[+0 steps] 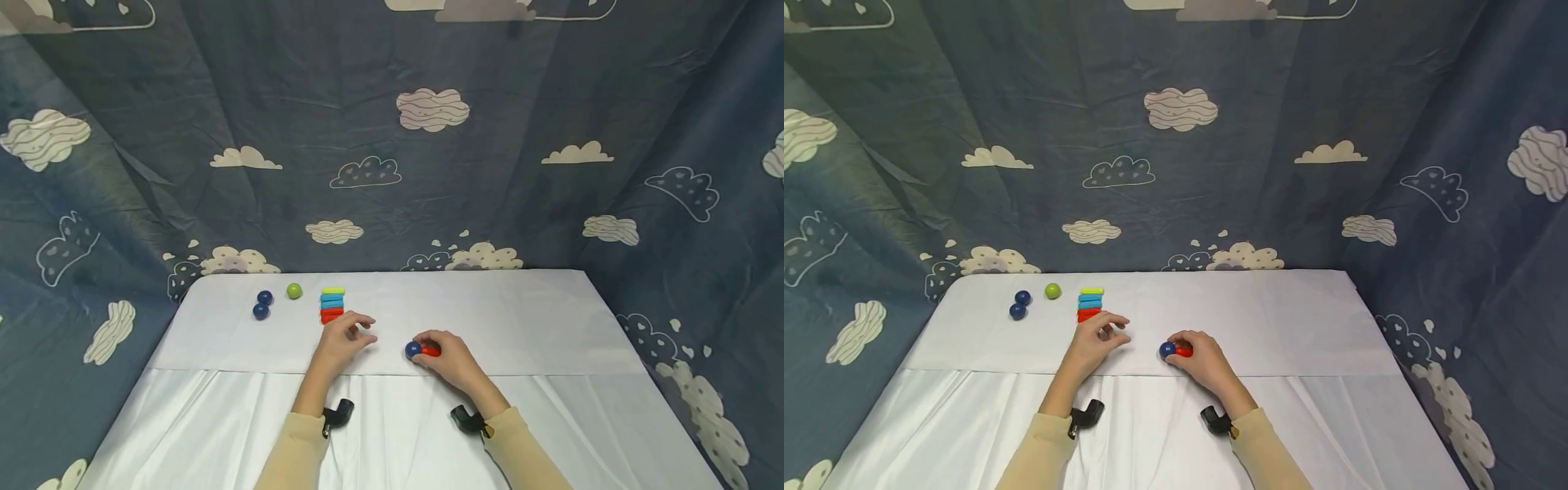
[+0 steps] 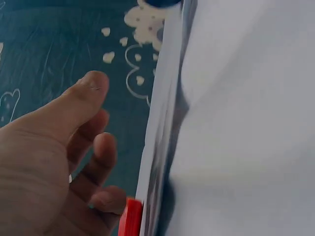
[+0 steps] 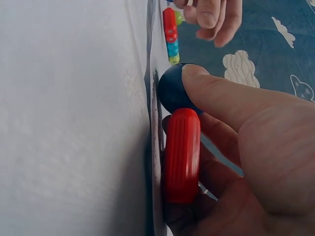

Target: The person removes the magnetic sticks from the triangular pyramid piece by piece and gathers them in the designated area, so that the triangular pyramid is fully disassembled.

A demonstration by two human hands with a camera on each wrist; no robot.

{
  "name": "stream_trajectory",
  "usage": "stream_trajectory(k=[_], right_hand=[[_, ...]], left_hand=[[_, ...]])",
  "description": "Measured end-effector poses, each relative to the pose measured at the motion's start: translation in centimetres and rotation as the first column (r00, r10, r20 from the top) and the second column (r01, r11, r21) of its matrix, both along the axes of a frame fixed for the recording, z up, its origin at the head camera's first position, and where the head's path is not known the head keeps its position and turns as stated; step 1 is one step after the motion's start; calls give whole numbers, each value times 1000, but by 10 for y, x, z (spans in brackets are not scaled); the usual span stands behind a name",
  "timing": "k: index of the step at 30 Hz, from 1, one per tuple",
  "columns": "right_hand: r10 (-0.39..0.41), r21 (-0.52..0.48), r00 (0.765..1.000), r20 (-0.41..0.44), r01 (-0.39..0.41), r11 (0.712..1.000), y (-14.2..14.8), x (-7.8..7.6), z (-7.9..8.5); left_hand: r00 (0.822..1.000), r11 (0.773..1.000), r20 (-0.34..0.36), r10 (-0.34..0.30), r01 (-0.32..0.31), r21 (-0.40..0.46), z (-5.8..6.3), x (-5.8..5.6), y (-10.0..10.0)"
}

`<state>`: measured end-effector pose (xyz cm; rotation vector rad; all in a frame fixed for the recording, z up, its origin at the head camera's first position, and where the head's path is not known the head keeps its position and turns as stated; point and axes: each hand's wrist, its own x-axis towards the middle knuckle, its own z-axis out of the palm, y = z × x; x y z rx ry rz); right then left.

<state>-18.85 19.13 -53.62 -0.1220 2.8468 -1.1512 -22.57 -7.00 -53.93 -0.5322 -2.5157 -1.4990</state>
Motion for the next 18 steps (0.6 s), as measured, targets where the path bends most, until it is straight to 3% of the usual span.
stream_trajectory(k=[6,9,18], right_hand=[[27,-17,1000,-12,-27,999,3,-1,-1],[51,-34,998,-31,-52,998,3,-1,-1],[97,-83,994,-56,-101,991,0,2,-3]], left_hand=[[984,982,94,-151,160,-100,-3,8,21],[973,968,122,-195,211,-138,-3,11,29],[973,959,126,-191,212,-188,-7,15,37]])
